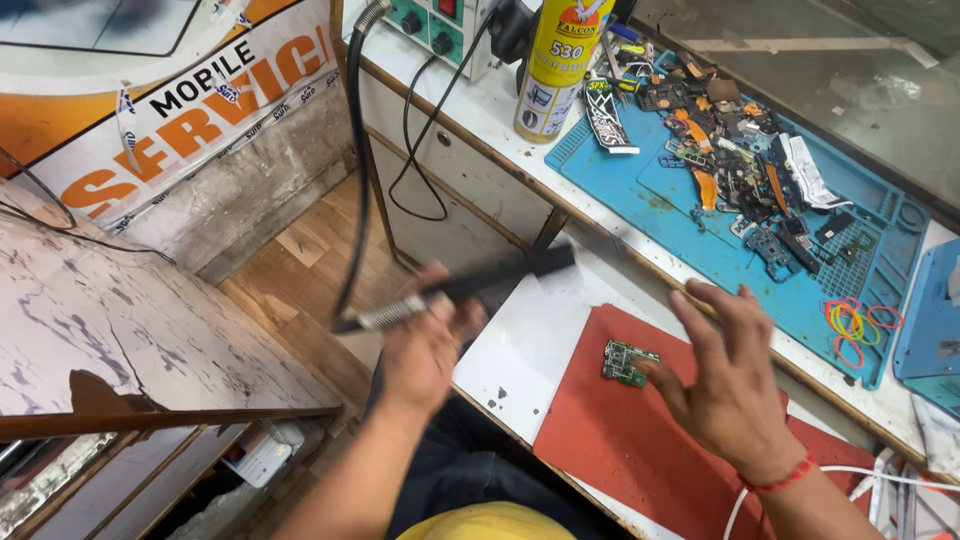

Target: The person uses a hot air gun to heat a small circuit board placed on a red mat. After heating, they use a toothbrush to scrub the surface of the board, removing residue or flux. The person flips the board over to clean the other side and continues scrubbing with the toothbrush.

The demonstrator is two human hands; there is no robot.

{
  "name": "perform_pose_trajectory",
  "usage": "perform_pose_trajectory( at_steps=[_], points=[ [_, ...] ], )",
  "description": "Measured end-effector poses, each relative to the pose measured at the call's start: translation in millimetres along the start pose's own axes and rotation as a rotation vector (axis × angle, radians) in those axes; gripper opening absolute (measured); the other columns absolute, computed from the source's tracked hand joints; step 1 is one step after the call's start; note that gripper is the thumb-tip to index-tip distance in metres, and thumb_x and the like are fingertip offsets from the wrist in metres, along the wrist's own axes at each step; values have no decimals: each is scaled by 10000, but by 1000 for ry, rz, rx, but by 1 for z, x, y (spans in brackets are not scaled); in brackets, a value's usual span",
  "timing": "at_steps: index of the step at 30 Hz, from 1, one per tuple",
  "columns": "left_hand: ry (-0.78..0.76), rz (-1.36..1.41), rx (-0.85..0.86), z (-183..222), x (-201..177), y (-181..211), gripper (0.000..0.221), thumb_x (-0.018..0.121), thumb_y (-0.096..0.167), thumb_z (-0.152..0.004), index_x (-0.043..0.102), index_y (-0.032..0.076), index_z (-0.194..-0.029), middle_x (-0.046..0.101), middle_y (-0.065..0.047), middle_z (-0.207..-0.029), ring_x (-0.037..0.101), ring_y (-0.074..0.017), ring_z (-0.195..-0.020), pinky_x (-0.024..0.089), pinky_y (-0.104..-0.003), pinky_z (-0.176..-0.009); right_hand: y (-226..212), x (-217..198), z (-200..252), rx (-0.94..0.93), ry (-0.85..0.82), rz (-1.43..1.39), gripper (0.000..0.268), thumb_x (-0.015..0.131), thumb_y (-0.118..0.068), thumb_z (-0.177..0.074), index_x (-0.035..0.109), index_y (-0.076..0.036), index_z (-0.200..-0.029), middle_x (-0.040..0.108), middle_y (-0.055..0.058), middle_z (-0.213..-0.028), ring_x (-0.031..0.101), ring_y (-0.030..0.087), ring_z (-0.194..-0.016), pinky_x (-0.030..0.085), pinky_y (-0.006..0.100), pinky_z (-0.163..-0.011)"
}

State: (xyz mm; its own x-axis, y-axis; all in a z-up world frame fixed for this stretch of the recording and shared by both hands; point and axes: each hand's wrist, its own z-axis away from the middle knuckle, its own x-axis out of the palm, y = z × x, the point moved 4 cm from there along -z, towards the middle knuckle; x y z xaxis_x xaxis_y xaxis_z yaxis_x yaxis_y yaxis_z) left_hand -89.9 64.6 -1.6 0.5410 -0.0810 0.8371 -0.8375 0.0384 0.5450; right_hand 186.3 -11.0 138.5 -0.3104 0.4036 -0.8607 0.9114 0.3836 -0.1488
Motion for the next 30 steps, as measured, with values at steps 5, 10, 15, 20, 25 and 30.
perform_pose_trajectory(
  at_steps=[5,10,15,20,25,30],
  points=[
    [58,37,320,-99,35,65,507,671,131,-1035,467,59,-1493,636,-128,-1166,677,-184,-1070,590,-321,-975,-10,-15,28,44,-21,-16,777,839,-283,-710,511,-72,-1382,485,173,-1418,457,434,-1295,381,572,-1110],
    [10,-38,392,-188,74,57,478,723,110,-1000,541,-9,-1426,684,-141,-1120,715,-215,-1050,611,-321,-935,-25,6,65,121,-37,-114,766,837,-310,-695,527,-95,-1361,498,164,-1397,465,413,-1290,396,534,-1095],
    [42,79,277,-263,72,9,462,759,113,-923,567,51,-1338,677,-92,-1108,702,-172,-985,609,-297,-864,-27,29,102,323,11,-210,737,826,-298,-713,559,-104,-1373,516,152,-1401,490,367,-1309,438,495,-1070],
    [132,111,113,-309,51,-23,434,810,179,-874,626,28,-1236,686,-66,-1045,714,-170,-935,618,-297,-819,-24,43,129,439,24,-260,626,819,-264,-736,610,-97,-1302,552,139,-1359,526,351,-1293,486,467,-1029],
    [193,168,27,-316,35,-48,367,878,236,-851,669,48,-1088,620,-1,-847,594,-99,-729,517,-243,-629,-23,42,132,504,56,-294,566,813,-207,-754,640,-77,-1277,568,150,-1340,553,333,-1272,511,437,-1006],
    [216,213,-65,-299,18,-70,213,754,289,-905,656,101,-888,596,-6,-718,536,-91,-608,426,-251,-530,-32,35,117,458,61,-361,515,794,-132,-781,637,-49,-1264,552,183,-1322,567,338,-1242,525,414,-975]
  ],
)
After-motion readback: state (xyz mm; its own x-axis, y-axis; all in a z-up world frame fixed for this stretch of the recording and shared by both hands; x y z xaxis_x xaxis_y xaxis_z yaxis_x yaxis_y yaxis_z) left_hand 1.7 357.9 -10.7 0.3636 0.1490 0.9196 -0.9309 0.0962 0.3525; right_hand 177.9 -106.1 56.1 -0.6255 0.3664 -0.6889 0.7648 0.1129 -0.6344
